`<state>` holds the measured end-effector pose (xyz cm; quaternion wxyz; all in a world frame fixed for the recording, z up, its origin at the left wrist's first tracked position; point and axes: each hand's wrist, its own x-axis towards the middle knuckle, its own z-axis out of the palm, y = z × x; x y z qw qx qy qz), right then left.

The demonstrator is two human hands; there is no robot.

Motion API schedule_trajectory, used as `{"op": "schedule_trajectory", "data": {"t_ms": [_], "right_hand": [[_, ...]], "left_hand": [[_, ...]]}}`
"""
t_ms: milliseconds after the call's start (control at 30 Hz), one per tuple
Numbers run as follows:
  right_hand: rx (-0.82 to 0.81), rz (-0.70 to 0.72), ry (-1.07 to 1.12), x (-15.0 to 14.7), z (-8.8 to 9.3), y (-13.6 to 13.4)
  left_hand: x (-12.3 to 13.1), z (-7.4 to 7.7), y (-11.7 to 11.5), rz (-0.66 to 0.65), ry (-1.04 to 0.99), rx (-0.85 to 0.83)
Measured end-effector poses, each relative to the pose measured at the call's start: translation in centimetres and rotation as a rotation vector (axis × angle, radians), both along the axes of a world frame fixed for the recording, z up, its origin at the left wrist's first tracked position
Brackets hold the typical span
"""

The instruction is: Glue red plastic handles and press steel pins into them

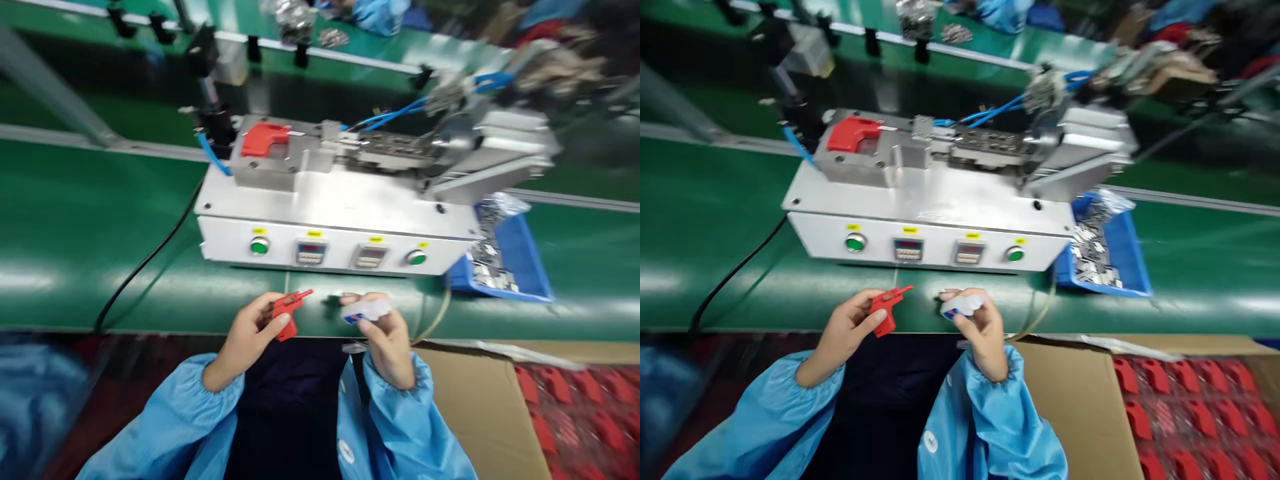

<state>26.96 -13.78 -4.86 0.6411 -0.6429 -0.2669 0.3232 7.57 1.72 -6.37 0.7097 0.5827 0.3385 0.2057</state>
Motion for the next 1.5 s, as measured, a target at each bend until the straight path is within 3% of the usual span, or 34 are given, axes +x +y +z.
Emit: {"op": "schedule_trajectory", "data": {"t_ms": [200, 267, 333, 433, 533, 567, 667, 767, 867, 1100, 1200, 1333, 1400, 1500], "right_hand": [[-0.247, 0.017, -0.486, 0.1, -1.7, -1.1], [-0.273, 0.038, -0.604, 0.6, -0.9, -2.3], [-0.273, 0.055, -0.702, 2.0, 1.0, -4.0], [-0.3, -0.022, -0.848, 7.6, 4.9, -6.2], [-0.527, -0.181, -0.943, 15.9, 7.7, -6.1], [-0.642, -0.236, -0.93, 18.7, 8.1, -5.6], [-0.753, -0.271, -0.896, 24.8, 8.0, -3.2], [-0.751, -0.272, -0.881, 27.1, 7.5, -1.3], [-0.687, -0.265, -0.903, 26.9, 8.5, -0.9], [-0.475, -0.216, -0.961, 25.1, 15.1, -2.9], [-0.319, -0.166, -1.015, 23.0, 16.7, -1.8], [-0.157, 0.123, -1.084, 17.1, 17.4, 4.5], [-0.065, 0.242, -1.119, 14.3, 17.2, 9.3], [0.058, 0.311, -1.171, 12.0, 16.5, 16.8]], "left_hand": [[0.7, -2.6, 1.9, -0.058, 0.103, 0.028], [0.6, -3.5, 1.9, -0.084, 0.104, 0.024], [0.2, -4.2, 1.8, -0.109, 0.103, 0.025], [-0.5, -4.9, 1.7, -0.134, 0.099, 0.025], [-0.7, -5.2, 1.8, -0.155, 0.093, 0.026], [-0.6, -5.3, 1.9, -0.159, 0.089, 0.029], [-0.4, -5.6, 2.1, -0.168, 0.069, 0.043], [-0.2, -5.5, 2.2, -0.194, 0.065, 0.054], [0.1, -5.0, 1.8, -0.151, 0.056, 0.076], [1.6, -4.2, 1.5, -0.212, -0.006, 0.148], [2.1, -4.2, 2.0, -0.218, -0.012, 0.168], [2.5, -4.1, 2.3, -0.207, -0.028, 0.17], [2.6, -3.9, 2.3, -0.201, -0.049, 0.157], [2.6, -3.7, 2.2, -0.178, -0.08, 0.147]]}}
